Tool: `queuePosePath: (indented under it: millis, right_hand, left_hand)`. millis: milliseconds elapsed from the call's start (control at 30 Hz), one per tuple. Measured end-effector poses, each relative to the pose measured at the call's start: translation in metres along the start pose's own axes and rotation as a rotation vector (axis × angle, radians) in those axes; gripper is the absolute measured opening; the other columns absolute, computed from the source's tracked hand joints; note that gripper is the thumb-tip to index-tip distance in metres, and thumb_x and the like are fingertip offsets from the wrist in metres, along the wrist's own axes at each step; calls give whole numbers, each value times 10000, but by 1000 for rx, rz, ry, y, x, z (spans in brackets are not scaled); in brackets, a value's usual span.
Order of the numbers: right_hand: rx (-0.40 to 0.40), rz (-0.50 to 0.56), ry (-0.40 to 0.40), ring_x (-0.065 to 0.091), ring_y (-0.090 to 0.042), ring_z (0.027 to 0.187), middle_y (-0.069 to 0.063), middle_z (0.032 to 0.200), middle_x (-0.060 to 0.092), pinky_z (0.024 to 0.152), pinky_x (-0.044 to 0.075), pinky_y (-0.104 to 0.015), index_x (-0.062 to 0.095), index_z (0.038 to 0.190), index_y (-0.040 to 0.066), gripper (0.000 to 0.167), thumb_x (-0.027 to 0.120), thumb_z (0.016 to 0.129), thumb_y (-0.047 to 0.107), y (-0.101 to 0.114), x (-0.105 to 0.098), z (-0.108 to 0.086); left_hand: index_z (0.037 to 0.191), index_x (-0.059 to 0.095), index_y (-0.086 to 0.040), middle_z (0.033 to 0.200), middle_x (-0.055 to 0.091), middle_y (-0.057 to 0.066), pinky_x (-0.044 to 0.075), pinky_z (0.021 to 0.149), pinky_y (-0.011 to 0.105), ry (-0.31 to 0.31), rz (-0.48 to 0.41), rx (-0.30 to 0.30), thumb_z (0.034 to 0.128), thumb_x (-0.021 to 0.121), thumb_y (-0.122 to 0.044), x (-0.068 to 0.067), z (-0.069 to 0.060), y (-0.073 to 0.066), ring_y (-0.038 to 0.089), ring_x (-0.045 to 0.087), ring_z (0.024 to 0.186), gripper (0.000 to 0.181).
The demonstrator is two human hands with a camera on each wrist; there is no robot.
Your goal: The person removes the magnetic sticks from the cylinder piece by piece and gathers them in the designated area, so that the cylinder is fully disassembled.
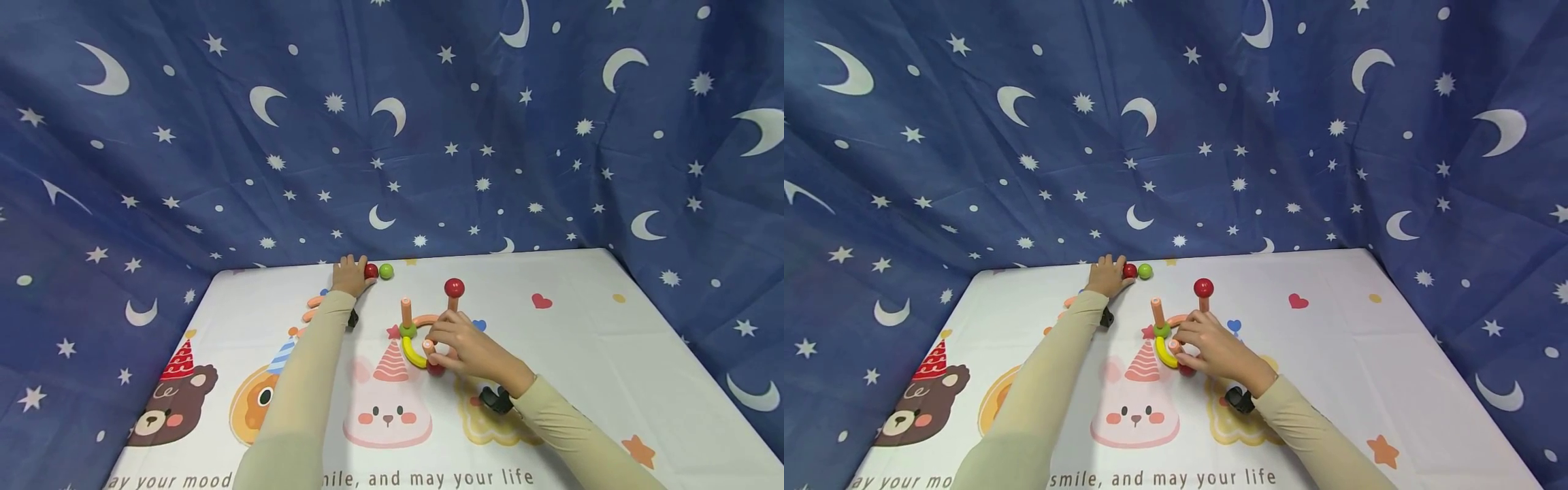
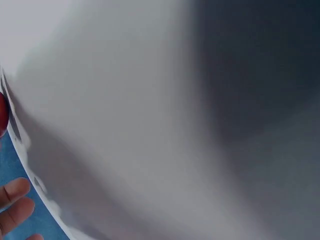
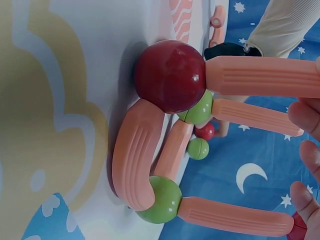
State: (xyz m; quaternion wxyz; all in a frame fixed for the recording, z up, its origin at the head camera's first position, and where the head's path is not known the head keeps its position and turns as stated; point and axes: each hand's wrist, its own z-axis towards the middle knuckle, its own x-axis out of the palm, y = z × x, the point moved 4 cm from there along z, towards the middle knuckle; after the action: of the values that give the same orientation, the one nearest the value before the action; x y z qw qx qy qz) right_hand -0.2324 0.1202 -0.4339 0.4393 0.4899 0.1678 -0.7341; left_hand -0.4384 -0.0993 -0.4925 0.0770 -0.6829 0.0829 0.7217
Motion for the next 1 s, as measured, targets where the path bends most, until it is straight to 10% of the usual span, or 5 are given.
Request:
queuePosePath:
  millis: [267, 567, 1000]
  right_hand:
    - [11, 16, -13, 505, -135, 951, 67, 873, 668, 881, 412, -383, 690, 896, 164, 154, 746, 776, 243, -1, 0, -1]
    - [113, 68, 13, 493, -172, 1001, -1, 1028, 691, 888, 409, -393, 695, 1005, 129, 249, 733, 798, 262, -9, -6, -7]
    - [213, 135, 25, 471, -169, 983, 2, 998, 649, 865, 418, -437, 679, 1068, 135, 263, 710, 822, 223, -13, -4, -14]
  left_hand:
    - [1321, 398, -89, 1228, 502, 238, 418, 974, 506, -23, 2, 3, 855, 603, -501, -13, -14, 1, 378, 487, 1165, 655]
    - [1323, 397, -86, 1191, 490, 225, 404, 948, 489, -222, -27, 66, 838, 671, -410, -41, -35, -4, 367, 487, 1100, 644]
    - [1160, 523, -99, 1051, 525, 109, 413, 891, 395, -438, -8, 367, 867, 632, -224, -94, -119, -77, 259, 510, 943, 337]
